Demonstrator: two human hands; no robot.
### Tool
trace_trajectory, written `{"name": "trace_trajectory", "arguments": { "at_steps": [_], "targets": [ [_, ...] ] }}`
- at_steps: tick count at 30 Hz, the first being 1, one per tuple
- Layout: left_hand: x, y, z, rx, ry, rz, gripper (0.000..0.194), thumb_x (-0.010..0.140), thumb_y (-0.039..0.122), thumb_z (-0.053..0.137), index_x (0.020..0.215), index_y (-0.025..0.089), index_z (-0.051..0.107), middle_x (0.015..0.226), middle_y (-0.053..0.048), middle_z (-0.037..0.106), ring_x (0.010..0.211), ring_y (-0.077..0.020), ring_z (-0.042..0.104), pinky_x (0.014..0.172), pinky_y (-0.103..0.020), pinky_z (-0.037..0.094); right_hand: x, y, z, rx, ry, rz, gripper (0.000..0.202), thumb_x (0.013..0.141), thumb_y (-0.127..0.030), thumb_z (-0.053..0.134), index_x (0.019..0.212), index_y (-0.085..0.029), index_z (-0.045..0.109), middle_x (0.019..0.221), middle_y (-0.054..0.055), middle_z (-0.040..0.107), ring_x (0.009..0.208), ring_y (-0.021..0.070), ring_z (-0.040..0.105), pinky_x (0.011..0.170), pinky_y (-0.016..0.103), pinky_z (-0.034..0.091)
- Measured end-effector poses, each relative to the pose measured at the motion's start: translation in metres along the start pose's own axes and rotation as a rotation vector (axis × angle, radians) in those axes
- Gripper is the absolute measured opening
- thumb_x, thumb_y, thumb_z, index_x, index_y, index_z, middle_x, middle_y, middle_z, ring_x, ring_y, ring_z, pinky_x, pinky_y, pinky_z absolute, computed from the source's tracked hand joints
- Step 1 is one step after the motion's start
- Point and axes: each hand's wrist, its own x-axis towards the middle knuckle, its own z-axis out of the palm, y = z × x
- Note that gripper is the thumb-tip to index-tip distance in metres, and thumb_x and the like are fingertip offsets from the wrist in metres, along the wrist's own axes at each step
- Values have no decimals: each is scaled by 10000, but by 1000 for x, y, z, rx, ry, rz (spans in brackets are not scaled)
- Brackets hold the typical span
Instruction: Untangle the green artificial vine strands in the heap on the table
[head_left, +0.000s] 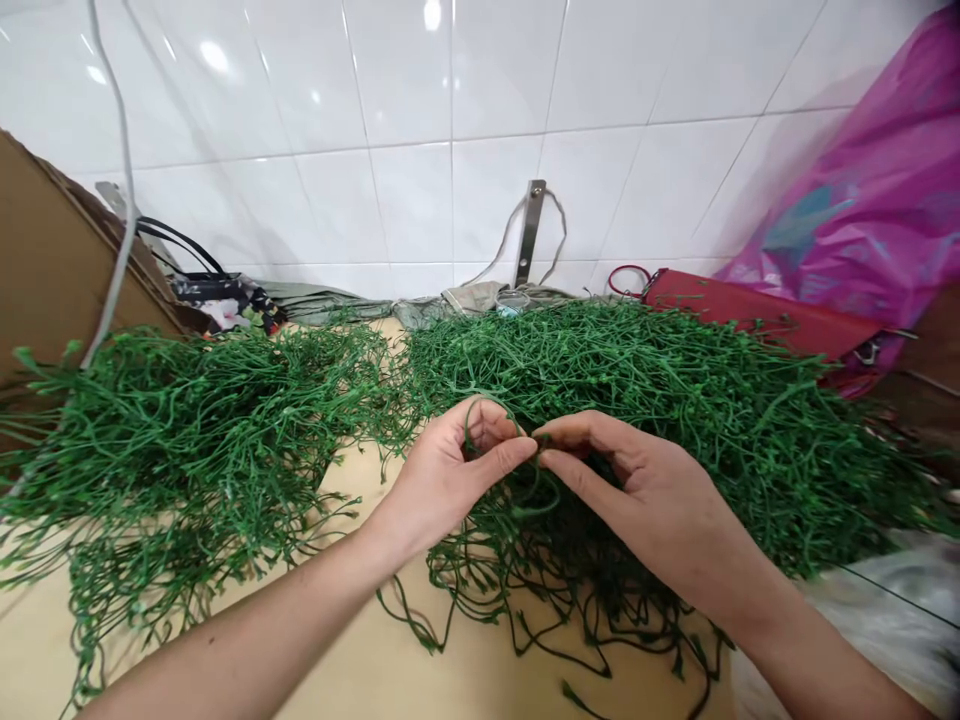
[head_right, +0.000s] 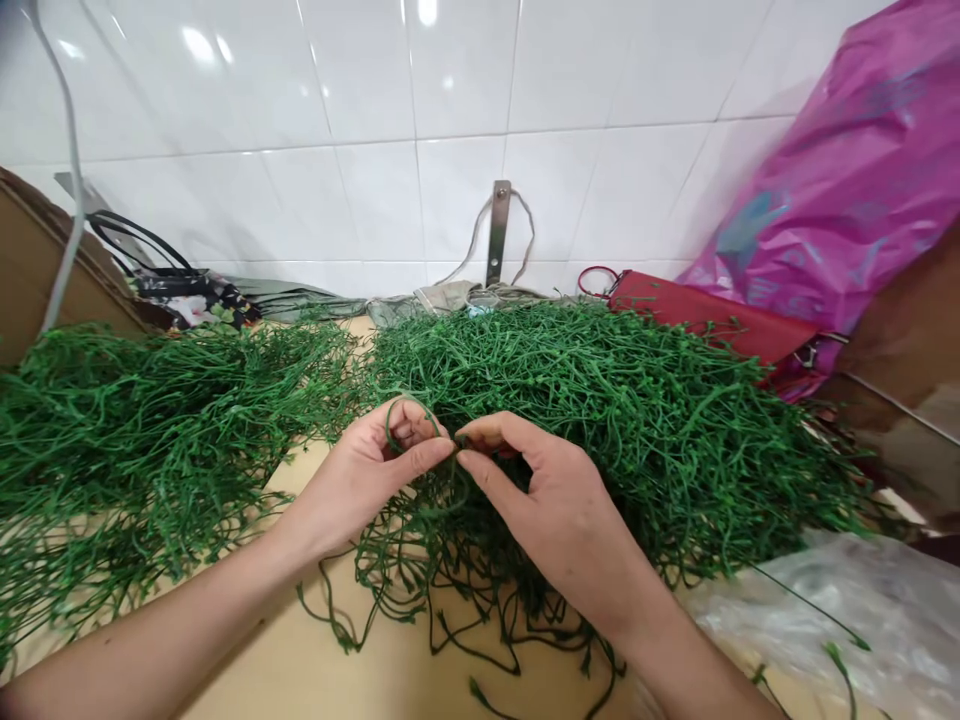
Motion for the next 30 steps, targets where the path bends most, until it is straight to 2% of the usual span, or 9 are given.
{"name": "trace_trajectory", "arguments": {
  "at_steps": [4, 10, 14, 17, 18, 20, 23, 27, 30],
  "targets": [
    [-3, 6, 1, -1, -66, -30, 131, 875, 208, 664, 838, 171, 544, 737, 51, 493, 680, -87, 440, 655, -230, 378, 0, -1, -2, -70, -1, -22, 109, 948, -263, 562, 921, -254, 666, 819, -43, 722, 722, 137, 653, 655, 256, 482],
    [-2, 16, 2, 43, -170, -189, 101, 880, 211, 639, 929, 162, 566, 789, 22, 566, 715, -112, 521, 700, -263, 418, -11, -3, -3, -733, 63, -510, 263, 951, -53, 399, 876, -193, 609, 803, 51, 655, 718, 215, 565, 710, 356, 392],
    [-6, 23, -5, 268, -258, -194, 133, 904, 275, 616, 836, 162, 604, 742, 28, 541, 681, -111, 450, 646, -253, 359, -17, -9, -5, -986, 29, -622, 260, 860, 24, 444, 823, -189, 589, 719, 42, 573, 657, 224, 483, 669, 365, 323],
    [-21, 27, -15, 302, -305, -130, 152, 900, 283, 622, 803, 174, 579, 723, 37, 512, 677, -113, 428, 631, -247, 344, -9, 1, -25, -1047, 10, -731, 271, 840, 23, 446, 807, -204, 591, 673, 32, 542, 629, 218, 445, 658, 371, 302],
    [-27, 28, -19, 295, -310, -122, 155, 903, 288, 619, 806, 176, 573, 729, 35, 516, 680, -115, 432, 629, -247, 345, -3, 7, -37, -1056, 9, -729, 286, 843, 21, 433, 793, -213, 590, 653, 29, 530, 613, 214, 429, 649, 370, 297],
    [-40, 28, -27, 273, -286, -137, 179, 915, 314, 608, 805, 180, 562, 733, 30, 520, 677, -117, 437, 620, -244, 344, 7, 18, -64, -1041, 185, -633, 331, 862, 6, 393, 736, -245, 570, 580, 29, 492, 576, 217, 402, 612, 373, 264],
    [-49, 22, -33, 227, -126, -129, 225, 926, 356, 608, 791, 182, 558, 717, 33, 521, 681, -120, 454, 641, -242, 362, 15, 25, -90, -1010, 289, -485, 278, 965, -162, 393, 993, -247, 655, 805, 102, 644, 775, 284, 547, 710, 417, 353],
    [-42, 5, -25, 142, 116, -95, 216, 905, 361, 651, 807, 177, 595, 781, 15, 597, 729, -126, 492, 713, -253, 387, 2, 8, -57, -880, 349, -413, 328, 963, -232, 462, 1245, -223, 629, 1271, 178, 625, 1210, 408, 532, 965, 574, 397],
    [-39, -9, -15, 48, 139, -100, 226, 849, 345, 717, 776, 168, 599, 787, 14, 600, 711, -116, 476, 701, -248, 384, -19, -7, -7, -625, 258, -427, 315, 965, -206, 504, 1258, -220, 621, 1268, 131, 651, 1238, 327, 563, 1034, 534, 429]
  ]
}}
